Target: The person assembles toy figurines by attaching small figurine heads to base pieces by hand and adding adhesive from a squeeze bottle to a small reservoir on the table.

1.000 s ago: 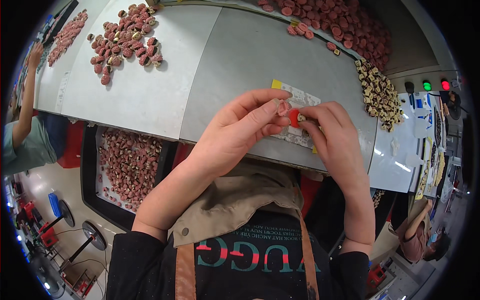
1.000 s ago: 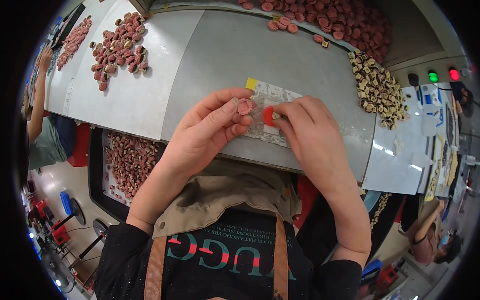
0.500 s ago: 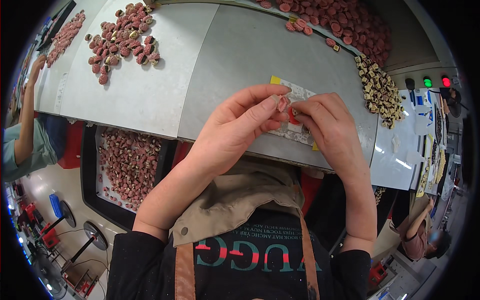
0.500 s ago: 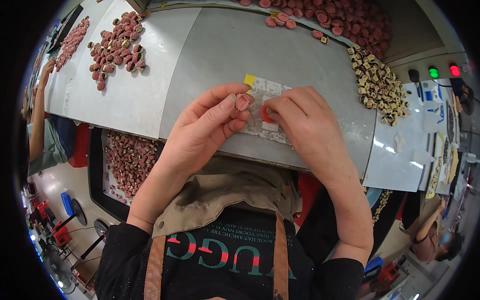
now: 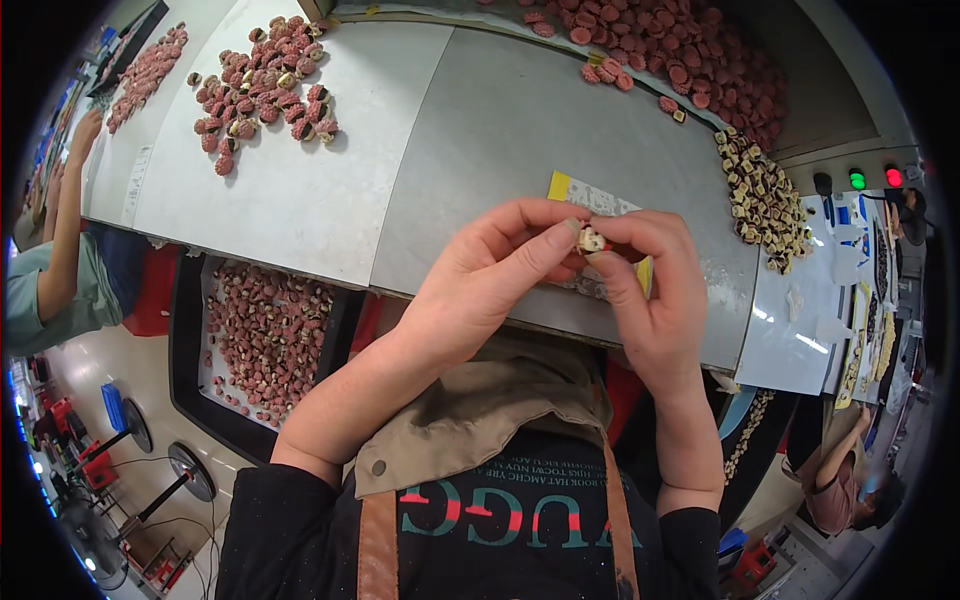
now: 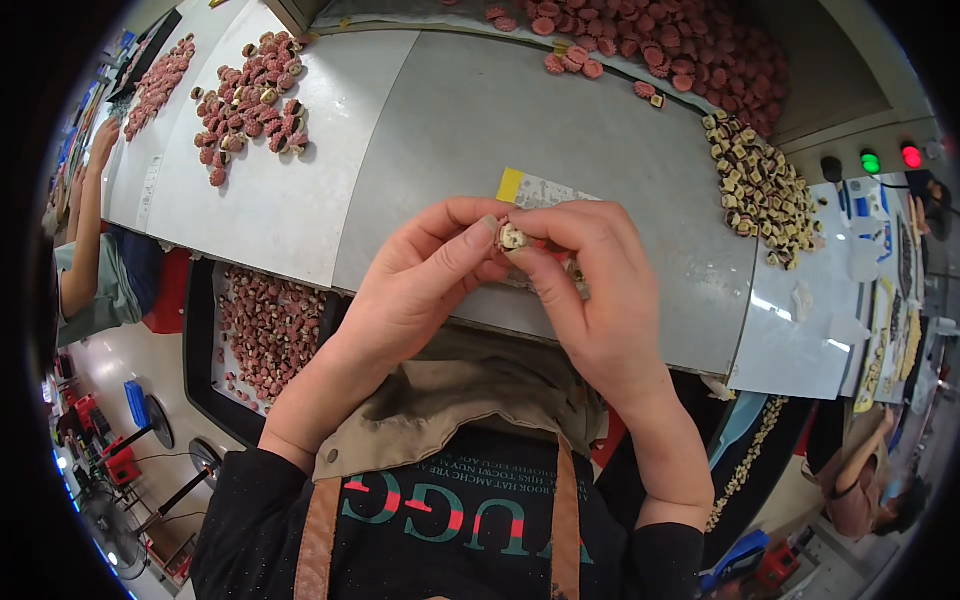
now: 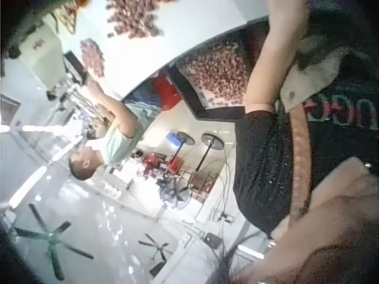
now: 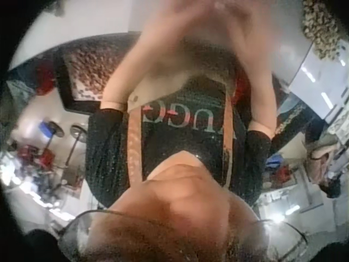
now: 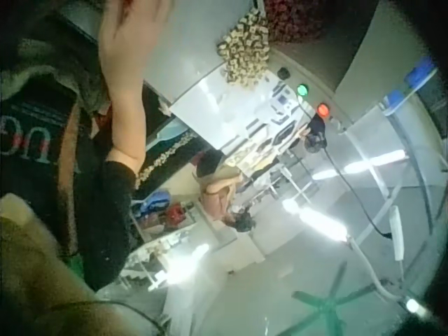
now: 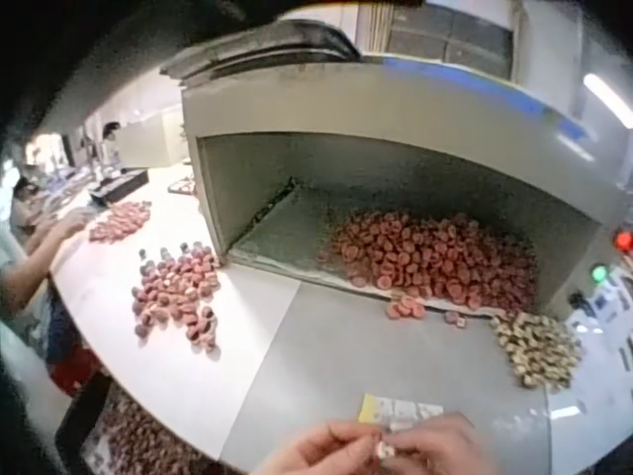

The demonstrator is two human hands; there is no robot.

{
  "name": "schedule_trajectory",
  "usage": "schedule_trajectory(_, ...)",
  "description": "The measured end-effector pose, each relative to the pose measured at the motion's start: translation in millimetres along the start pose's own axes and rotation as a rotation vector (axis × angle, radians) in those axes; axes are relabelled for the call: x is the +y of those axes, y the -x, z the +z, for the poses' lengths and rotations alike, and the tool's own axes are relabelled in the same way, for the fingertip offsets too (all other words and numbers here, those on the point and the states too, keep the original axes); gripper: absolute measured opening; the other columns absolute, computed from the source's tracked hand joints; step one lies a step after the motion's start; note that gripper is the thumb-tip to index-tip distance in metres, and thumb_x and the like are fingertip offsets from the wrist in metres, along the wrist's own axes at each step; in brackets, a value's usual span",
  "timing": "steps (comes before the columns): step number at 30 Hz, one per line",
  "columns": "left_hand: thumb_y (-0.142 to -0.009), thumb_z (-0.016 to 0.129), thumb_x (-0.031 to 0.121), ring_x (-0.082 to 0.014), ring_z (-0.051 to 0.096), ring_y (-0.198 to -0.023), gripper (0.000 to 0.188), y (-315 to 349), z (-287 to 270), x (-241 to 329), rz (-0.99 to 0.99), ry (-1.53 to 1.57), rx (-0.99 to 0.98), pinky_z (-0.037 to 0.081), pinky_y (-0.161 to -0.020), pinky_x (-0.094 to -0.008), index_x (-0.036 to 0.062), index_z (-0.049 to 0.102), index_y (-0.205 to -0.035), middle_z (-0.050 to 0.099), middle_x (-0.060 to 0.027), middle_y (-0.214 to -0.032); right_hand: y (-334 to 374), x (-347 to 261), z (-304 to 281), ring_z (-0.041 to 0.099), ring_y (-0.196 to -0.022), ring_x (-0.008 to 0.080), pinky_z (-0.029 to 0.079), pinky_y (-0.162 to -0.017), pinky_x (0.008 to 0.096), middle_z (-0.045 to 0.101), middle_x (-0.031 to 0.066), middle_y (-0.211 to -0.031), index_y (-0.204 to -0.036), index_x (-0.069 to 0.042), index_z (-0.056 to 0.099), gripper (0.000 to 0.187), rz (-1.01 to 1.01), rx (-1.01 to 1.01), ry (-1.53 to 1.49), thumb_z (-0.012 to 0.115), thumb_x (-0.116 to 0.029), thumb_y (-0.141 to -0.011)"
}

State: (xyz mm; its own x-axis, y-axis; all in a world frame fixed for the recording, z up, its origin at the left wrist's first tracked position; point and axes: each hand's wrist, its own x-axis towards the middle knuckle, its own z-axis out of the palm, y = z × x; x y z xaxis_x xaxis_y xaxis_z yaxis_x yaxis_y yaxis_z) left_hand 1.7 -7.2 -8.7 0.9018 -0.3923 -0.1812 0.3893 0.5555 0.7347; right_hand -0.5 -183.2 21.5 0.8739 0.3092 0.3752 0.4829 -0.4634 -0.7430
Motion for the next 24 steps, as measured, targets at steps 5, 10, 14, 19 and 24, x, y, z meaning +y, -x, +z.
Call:
schedule_trajectory(5, -0.097, 0.06, 0.012, -0.0086, 0.059, -0.098, 0.026, 6, 7, -13, 0.21, -0.184, 0.062, 0.05, -0.085, -0.0237, -0.0015, 0.059, -0.118, 0.064, -0.0053, -0.108, 7, 2, 11, 0.056, -0.09, 0.0189, 0.046, -0.08, 0.0282, 0.058, 0.0099, -0.101, -0.106, 0.0, 0.06, 0.017, 0.056, 0.069, -0.093, 0.064, -0.005, -0.09)
schedule_trajectory(10, -0.096, 0.06, 0.01, -0.0104, 0.062, -0.099, 0.022, 5, 7, -3, 0.129, -0.189, 0.04, 0.05, -0.087, -0.0239, -0.0031, 0.06, -0.114, 0.065, -0.0083, -0.107, 15, 11, 15, 0.058, -0.092, 0.0226, 0.047, -0.08, 0.0308, 0.059, 0.0121, -0.101, -0.105, -0.001, 0.06, 0.018, -0.071, 0.148, 0.017, 0.066, -0.007, -0.089)
schedule_trajectory(14, -0.096, 0.06, 0.011, -0.0109, 0.062, -0.098, 0.023, 1, 2, 3, 0.096, -0.145, -0.01, 0.051, -0.087, -0.0243, -0.0035, 0.059, -0.114, 0.065, -0.0096, -0.108, 9, 11, 8, 0.058, -0.094, 0.025, 0.048, -0.082, 0.0318, 0.059, 0.0127, -0.103, -0.106, -0.002, 0.06, 0.022, -0.115, 0.121, 0.131, 0.068, -0.006, -0.086)
schedule_trajectory(19, -0.095, 0.062, 0.012, -0.0123, 0.062, -0.098, 0.035, 6, 6, -1, 0.117, -0.217, -0.012, 0.052, -0.087, -0.0259, -0.0018, 0.051, -0.125, 0.065, -0.011, -0.108, 8, 3, 1, 0.059, -0.096, 0.025, 0.049, -0.082, 0.0336, 0.06, 0.0116, -0.104, -0.106, -0.003, 0.062, 0.03, -0.065, 0.102, 0.149, 0.073, -0.007, -0.079)
schedule_trajectory(24, -0.092, 0.064, 0.008, -0.0147, 0.064, -0.099, 0.04, 5, 11, -13, 0.253, -0.363, 0.008, 0.054, -0.086, -0.0279, 0.0003, 0.049, -0.128, 0.065, -0.0126, -0.107, 11, 11, -1, 0.058, -0.096, 0.0262, 0.049, -0.082, 0.0353, 0.061, 0.0103, -0.103, -0.105, -0.003, 0.063, 0.032, -0.094, 0.005, 0.224, 0.071, 0.0, -0.074)
